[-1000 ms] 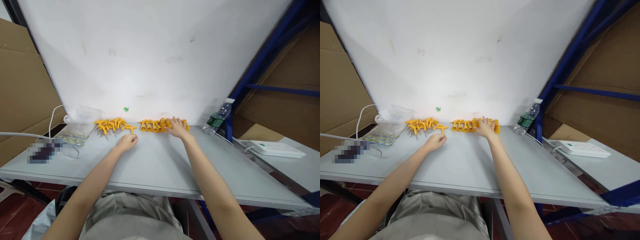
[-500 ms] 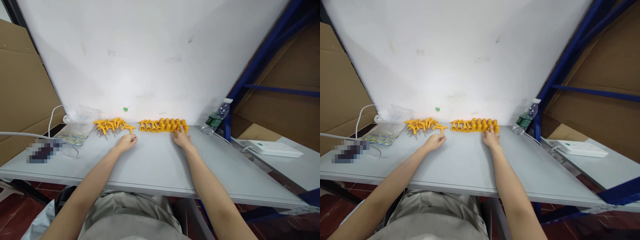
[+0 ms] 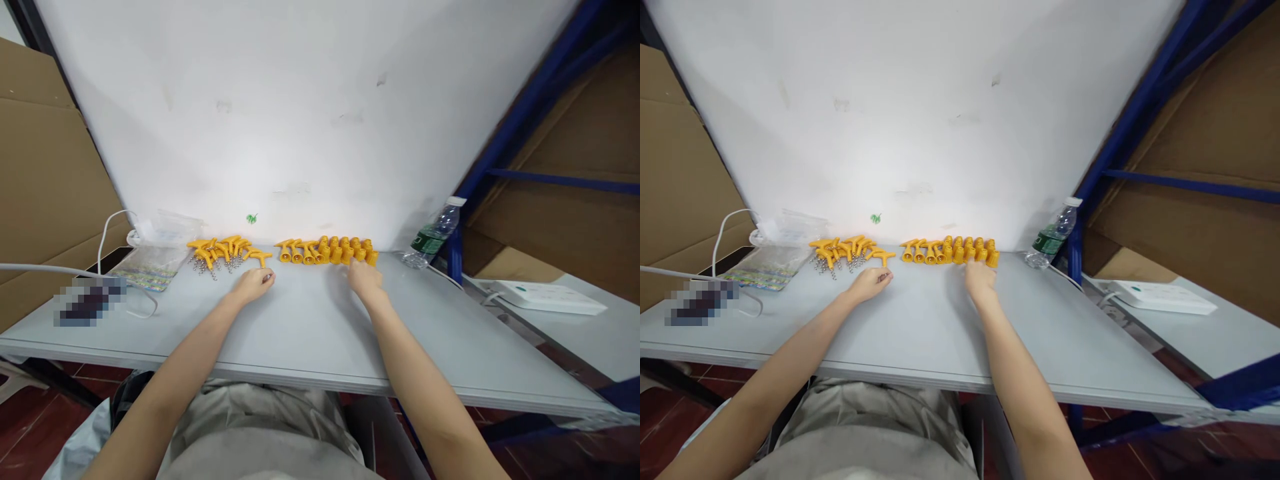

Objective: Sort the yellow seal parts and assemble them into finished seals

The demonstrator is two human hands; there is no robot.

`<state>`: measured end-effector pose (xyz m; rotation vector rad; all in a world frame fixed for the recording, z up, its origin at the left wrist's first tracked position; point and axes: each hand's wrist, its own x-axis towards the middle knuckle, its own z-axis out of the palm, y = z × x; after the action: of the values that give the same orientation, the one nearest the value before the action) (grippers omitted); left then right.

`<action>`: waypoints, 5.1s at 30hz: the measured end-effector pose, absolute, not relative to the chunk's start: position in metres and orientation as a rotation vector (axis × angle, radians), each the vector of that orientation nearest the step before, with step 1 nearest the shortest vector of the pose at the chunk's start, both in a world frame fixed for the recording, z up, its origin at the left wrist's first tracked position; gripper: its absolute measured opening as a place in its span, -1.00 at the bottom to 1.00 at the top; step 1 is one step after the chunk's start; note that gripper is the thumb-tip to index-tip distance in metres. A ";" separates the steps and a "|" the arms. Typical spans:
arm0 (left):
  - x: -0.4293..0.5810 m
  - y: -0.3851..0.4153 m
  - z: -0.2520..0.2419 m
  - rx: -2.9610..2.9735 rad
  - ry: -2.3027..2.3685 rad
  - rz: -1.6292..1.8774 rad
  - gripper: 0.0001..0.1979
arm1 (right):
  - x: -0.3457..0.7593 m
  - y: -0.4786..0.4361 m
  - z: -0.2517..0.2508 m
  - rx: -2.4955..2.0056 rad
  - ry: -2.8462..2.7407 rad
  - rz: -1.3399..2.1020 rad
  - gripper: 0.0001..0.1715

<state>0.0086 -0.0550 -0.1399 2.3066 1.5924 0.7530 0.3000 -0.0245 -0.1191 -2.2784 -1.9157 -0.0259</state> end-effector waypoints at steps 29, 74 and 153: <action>0.006 -0.052 -0.129 2.398 1.778 0.904 -0.75 | 0.268 -0.012 -0.152 -1.410 -2.008 0.448 -0.31; -0.019 0.028 -0.102 2.265 1.776 -0.020 -0.72 | 0.271 -0.012 -0.154 -1.413 -1.999 0.492 -0.26; -0.024 -0.040 -0.135 2.424 1.565 1.178 -0.72 | 0.217 -0.026 -0.112 -0.939 -1.730 1.217 -0.37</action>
<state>-0.0245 -0.0399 -0.1350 2.4241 1.5654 1.1778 0.2169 -0.0258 -0.1124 -0.9393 -1.7303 1.2172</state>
